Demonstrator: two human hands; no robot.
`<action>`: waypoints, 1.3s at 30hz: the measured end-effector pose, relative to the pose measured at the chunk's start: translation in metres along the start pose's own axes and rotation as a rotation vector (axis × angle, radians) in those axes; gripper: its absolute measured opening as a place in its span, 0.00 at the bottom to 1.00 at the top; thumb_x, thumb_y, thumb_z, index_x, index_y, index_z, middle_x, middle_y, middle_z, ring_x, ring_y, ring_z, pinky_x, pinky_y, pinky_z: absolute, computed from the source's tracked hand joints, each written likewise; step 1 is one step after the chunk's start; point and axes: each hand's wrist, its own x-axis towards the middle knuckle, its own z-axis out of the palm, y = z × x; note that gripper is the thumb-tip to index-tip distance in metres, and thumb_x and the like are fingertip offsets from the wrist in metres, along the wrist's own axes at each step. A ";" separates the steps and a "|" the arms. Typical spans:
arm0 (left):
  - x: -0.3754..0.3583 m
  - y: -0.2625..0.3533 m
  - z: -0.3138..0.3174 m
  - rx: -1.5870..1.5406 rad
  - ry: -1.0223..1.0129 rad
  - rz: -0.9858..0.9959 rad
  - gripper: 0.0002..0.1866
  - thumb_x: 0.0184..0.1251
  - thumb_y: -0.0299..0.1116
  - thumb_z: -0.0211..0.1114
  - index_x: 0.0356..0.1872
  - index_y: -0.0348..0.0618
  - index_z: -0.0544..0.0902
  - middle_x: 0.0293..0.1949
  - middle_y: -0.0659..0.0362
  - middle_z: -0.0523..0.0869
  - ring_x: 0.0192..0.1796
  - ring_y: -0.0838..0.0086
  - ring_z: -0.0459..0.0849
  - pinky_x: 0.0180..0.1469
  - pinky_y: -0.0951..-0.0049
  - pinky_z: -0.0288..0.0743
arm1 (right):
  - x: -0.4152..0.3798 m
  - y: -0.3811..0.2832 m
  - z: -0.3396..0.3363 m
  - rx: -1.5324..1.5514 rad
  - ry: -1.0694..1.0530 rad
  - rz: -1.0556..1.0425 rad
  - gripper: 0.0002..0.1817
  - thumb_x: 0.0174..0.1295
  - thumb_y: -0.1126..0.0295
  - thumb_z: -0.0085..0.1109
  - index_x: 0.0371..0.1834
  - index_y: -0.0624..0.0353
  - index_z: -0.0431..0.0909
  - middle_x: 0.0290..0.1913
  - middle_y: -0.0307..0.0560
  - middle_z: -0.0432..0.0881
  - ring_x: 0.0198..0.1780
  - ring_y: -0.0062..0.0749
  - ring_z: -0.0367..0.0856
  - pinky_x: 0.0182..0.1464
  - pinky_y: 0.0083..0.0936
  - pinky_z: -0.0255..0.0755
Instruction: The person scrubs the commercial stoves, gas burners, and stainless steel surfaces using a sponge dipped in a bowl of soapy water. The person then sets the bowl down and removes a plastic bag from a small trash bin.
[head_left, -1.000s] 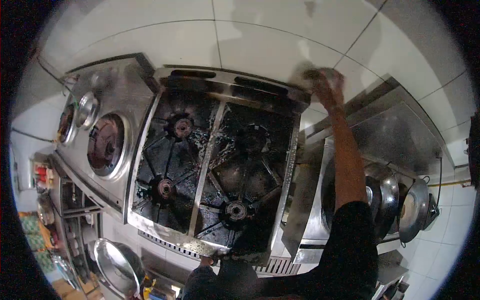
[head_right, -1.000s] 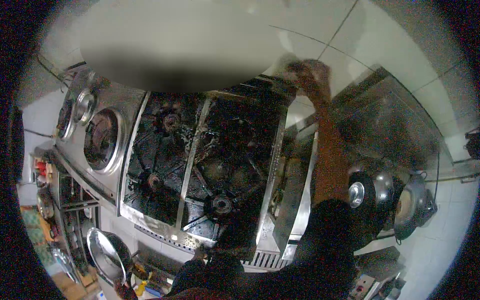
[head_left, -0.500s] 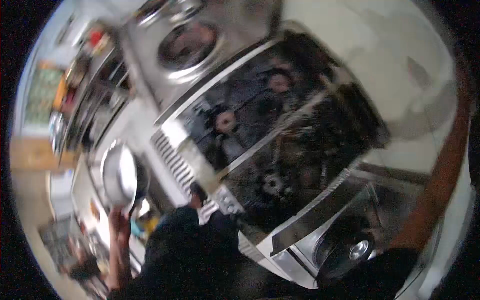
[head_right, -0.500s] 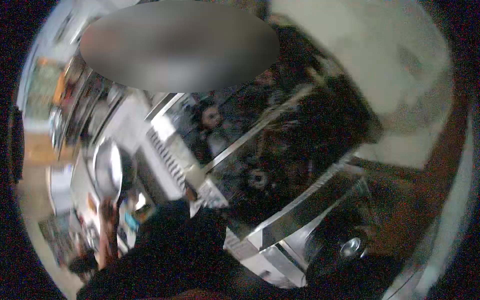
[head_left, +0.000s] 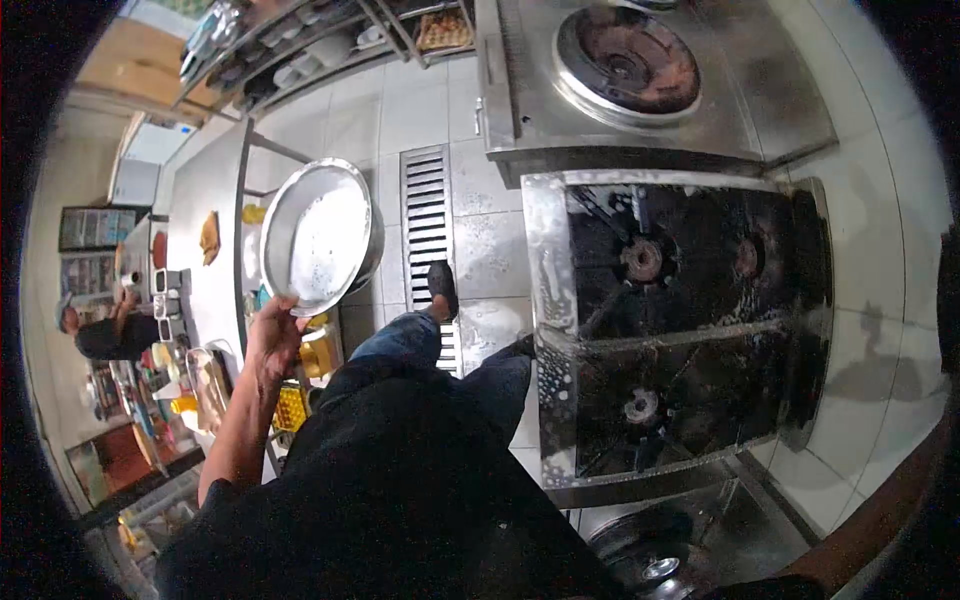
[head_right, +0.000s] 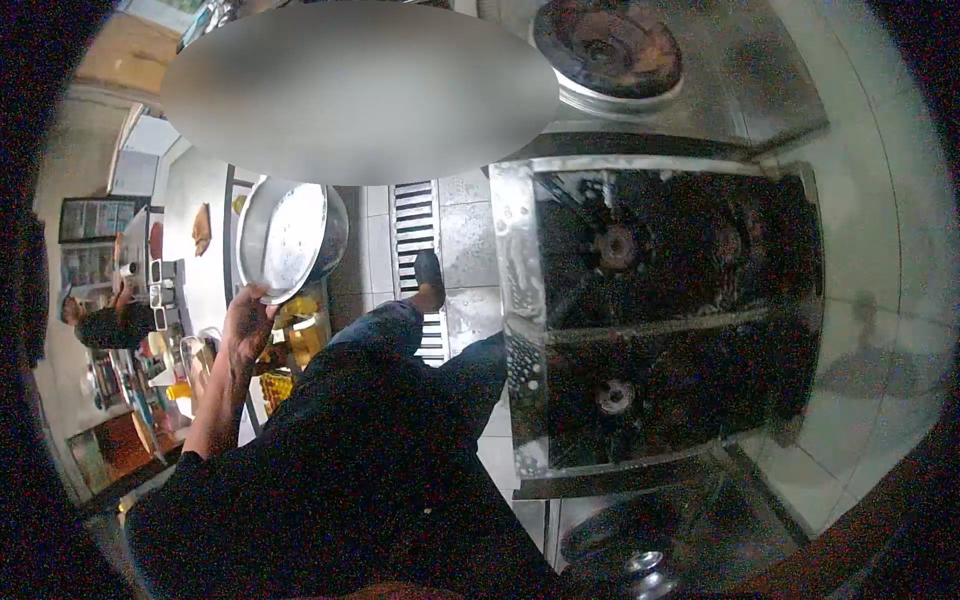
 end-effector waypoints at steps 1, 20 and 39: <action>0.015 0.006 -0.013 0.043 0.012 -0.002 0.19 0.55 0.24 0.55 0.51 0.33 0.71 0.48 0.52 0.79 0.51 0.61 0.79 0.52 0.65 0.78 | 0.003 -0.008 0.000 0.023 -0.002 -0.009 0.34 0.62 0.47 0.51 0.64 0.61 0.64 0.64 0.56 0.66 0.60 0.43 0.69 0.58 0.39 0.67; 0.205 0.108 -0.036 0.127 -0.121 0.122 0.16 0.72 0.33 0.51 0.54 0.35 0.73 0.55 0.55 0.77 0.58 0.67 0.74 0.61 0.65 0.69 | -0.020 -0.172 0.176 0.531 -0.088 0.061 0.35 0.69 0.45 0.37 0.69 0.62 0.57 0.71 0.57 0.57 0.70 0.53 0.56 0.64 0.51 0.61; 0.230 0.095 0.076 0.842 -0.204 0.561 0.09 0.64 0.25 0.58 0.44 0.37 0.73 0.42 0.58 0.75 0.47 0.70 0.75 0.53 0.71 0.72 | 0.170 -0.439 0.016 0.261 0.335 -0.294 0.33 0.63 0.51 0.49 0.69 0.56 0.59 0.66 0.53 0.65 0.66 0.53 0.63 0.59 0.53 0.65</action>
